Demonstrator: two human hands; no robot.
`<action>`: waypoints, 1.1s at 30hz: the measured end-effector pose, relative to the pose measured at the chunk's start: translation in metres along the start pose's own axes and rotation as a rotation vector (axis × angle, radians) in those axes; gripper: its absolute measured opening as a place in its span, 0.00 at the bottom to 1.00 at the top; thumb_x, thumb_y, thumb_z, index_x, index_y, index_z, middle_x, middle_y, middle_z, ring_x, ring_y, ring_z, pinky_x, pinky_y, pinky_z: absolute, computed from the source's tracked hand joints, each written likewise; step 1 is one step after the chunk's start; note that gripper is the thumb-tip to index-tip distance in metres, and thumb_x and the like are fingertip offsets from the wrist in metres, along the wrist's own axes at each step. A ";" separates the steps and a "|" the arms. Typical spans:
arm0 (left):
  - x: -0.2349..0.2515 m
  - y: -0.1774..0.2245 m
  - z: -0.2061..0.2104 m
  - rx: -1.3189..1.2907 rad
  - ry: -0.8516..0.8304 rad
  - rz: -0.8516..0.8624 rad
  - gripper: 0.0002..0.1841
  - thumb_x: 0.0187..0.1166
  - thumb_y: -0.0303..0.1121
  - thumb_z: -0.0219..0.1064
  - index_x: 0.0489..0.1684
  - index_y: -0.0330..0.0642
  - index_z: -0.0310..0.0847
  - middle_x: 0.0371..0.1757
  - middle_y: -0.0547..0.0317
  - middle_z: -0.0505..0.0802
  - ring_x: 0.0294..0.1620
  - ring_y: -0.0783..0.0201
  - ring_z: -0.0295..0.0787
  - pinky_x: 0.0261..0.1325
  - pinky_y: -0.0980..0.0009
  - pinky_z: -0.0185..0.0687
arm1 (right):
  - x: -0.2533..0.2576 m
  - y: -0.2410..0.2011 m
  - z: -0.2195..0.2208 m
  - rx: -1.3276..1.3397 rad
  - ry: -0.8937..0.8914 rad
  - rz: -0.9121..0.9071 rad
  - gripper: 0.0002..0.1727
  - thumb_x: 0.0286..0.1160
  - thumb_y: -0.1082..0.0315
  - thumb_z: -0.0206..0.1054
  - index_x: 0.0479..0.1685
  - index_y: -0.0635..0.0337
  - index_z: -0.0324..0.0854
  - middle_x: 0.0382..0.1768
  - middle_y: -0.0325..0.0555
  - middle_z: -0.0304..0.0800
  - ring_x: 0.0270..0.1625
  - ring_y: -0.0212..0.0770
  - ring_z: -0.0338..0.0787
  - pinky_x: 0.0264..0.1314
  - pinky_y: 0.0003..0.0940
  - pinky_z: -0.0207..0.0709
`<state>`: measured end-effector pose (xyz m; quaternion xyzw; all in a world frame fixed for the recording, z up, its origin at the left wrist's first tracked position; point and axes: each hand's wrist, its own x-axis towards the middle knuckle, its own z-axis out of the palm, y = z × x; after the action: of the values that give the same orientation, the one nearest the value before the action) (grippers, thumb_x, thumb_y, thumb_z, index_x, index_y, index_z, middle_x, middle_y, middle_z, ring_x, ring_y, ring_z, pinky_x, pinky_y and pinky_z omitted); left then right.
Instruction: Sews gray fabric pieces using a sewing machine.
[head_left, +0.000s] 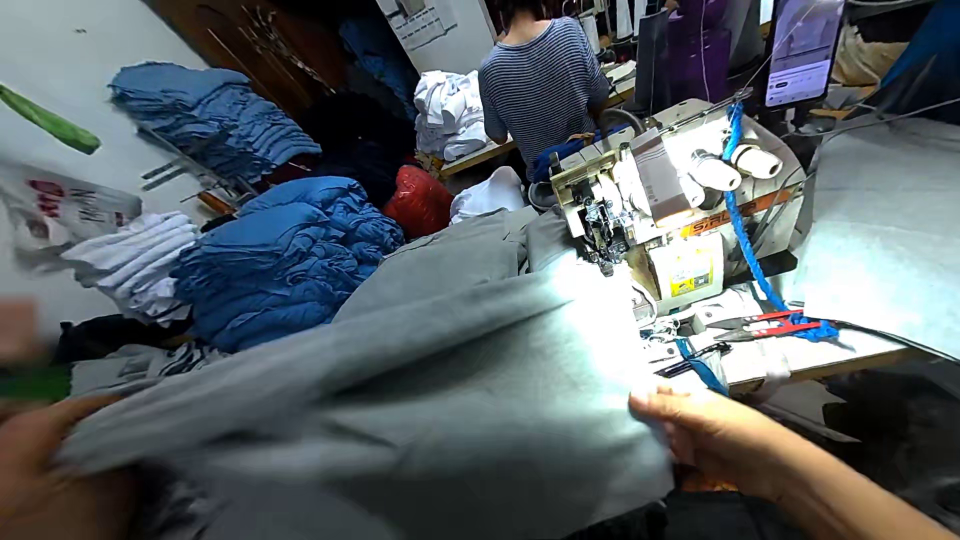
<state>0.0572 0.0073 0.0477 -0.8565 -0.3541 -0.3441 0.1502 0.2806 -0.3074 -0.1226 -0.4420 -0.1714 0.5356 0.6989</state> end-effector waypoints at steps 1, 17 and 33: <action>0.016 -0.015 0.027 0.027 -0.117 0.104 0.14 0.80 0.17 0.56 0.56 0.15 0.82 0.62 0.16 0.84 0.68 0.25 0.80 0.76 0.38 0.68 | 0.004 0.007 0.001 -0.022 0.001 -0.001 0.06 0.89 0.66 0.53 0.54 0.50 0.74 0.37 0.31 0.91 0.40 0.27 0.92 0.44 0.25 0.87; -0.033 -0.032 0.191 -0.188 -0.252 -0.105 0.20 0.76 0.11 0.57 0.67 0.18 0.76 0.70 0.15 0.79 0.75 0.19 0.72 0.74 0.26 0.62 | 0.007 0.091 -0.026 -0.549 0.550 -0.612 0.09 0.76 0.68 0.63 0.47 0.62 0.85 0.41 0.35 0.89 0.43 0.20 0.86 0.48 0.17 0.80; -0.014 -0.044 0.139 -0.694 0.135 -0.248 0.18 0.85 0.26 0.55 0.59 0.13 0.74 0.56 0.34 0.87 0.57 0.63 0.84 0.67 0.68 0.77 | 0.010 0.005 -0.016 -0.146 0.199 -0.050 0.02 0.81 0.69 0.66 0.44 0.51 0.83 0.28 0.28 0.89 0.27 0.19 0.84 0.27 0.15 0.75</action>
<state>0.0855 0.1008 -0.0613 -0.7824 -0.3067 -0.5150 -0.1688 0.2927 -0.3051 -0.1375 -0.5382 -0.1506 0.4574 0.6917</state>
